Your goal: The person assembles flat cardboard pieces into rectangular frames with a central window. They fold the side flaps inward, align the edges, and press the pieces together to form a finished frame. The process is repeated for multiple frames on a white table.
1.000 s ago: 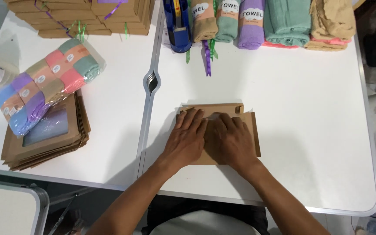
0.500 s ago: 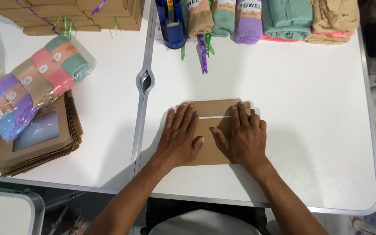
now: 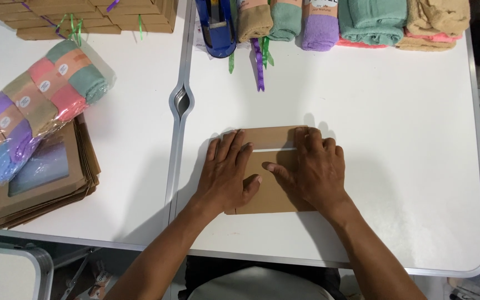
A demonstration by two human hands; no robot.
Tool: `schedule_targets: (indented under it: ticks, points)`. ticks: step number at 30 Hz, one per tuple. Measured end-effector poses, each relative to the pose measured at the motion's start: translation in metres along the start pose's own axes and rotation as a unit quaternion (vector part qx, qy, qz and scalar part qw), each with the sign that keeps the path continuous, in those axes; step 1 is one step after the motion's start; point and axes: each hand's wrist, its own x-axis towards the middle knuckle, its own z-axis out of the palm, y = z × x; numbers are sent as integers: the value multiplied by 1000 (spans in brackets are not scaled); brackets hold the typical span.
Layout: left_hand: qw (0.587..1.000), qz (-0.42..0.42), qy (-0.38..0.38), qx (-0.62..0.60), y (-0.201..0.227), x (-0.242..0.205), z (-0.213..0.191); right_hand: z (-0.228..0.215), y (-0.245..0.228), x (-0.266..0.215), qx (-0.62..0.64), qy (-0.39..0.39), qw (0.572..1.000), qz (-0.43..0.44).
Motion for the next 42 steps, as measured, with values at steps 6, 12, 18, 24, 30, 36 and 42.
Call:
schedule_targets:
  ticks: [6,12,18,24,30,36,42]
  points:
    - [1000,-13,10,-18,1,-2,-2,1,-3,5,-27,-39,999,21]
    - [998,-5,66,-15,-2,-7,5,-3,10,-3,73,28,997,7]
    - [981,62,181,-8,-10,-27,24,-3,24,-65,81,-20,994,73]
    - [972,70,226,4,-11,-20,40,-1,16,-65,287,-47,935,202]
    - [872,163,457,-59,-5,-24,32,22,36,-67,415,78,897,127]
    - [860,150,439,-212,-6,-59,-61,-39,24,-102,436,229,864,-102]
    - [985,-61,158,21,-53,-20,2,23,66,-112,274,242,915,-168]
